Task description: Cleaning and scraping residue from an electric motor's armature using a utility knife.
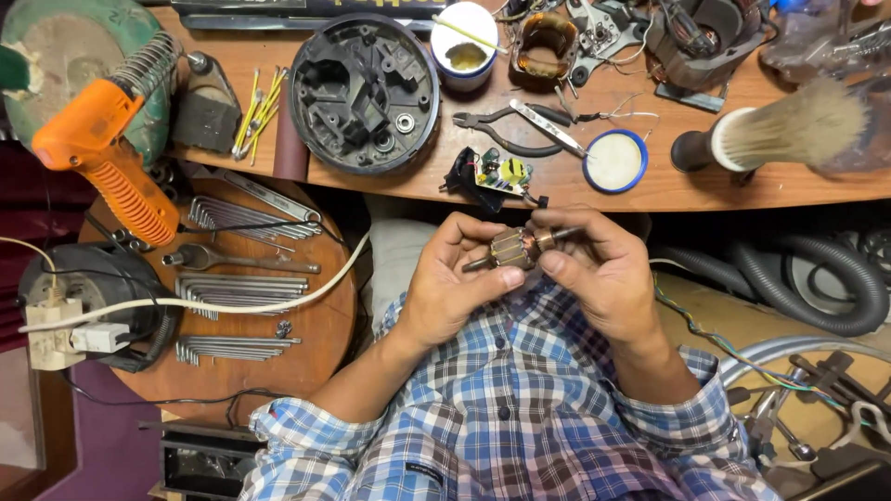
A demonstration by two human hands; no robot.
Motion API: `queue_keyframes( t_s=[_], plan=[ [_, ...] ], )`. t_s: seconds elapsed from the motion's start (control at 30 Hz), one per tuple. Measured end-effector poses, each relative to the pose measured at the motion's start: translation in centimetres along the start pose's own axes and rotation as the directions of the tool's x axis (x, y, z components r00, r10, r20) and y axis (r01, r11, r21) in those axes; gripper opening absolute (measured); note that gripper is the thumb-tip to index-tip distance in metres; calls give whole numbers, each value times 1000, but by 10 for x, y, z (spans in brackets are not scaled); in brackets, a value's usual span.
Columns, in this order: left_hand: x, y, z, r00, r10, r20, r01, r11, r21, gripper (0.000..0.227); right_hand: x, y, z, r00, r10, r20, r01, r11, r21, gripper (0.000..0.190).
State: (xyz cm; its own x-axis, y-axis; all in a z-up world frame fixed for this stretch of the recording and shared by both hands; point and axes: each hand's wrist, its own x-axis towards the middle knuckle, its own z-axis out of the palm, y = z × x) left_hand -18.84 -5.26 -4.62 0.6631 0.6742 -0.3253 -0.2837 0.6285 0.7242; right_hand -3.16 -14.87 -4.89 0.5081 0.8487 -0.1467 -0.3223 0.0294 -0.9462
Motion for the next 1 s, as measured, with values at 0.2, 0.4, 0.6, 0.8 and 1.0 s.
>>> queue_keyframes(
  t_s=[0.2,0.4,0.6,0.8,1.0],
  plan=[
    [0,5,-11,988,142,52,-148,979,140,48,-3,-3,-20,989,-145,32,148,946,-290,22],
    [7,20,-7,956,237,173,-275,929,247,41,-3,-5,-19,968,-240,71,246,858,-450,15],
    [9,19,-9,939,259,226,-317,908,275,38,-6,2,-24,966,-251,59,248,843,-478,11],
    [7,24,-8,940,243,241,-314,891,327,35,-5,2,-22,969,-241,56,240,866,-439,12],
    [4,17,-7,945,227,234,-295,903,314,42,-6,1,-24,951,-297,81,305,869,-389,9]
  ],
)
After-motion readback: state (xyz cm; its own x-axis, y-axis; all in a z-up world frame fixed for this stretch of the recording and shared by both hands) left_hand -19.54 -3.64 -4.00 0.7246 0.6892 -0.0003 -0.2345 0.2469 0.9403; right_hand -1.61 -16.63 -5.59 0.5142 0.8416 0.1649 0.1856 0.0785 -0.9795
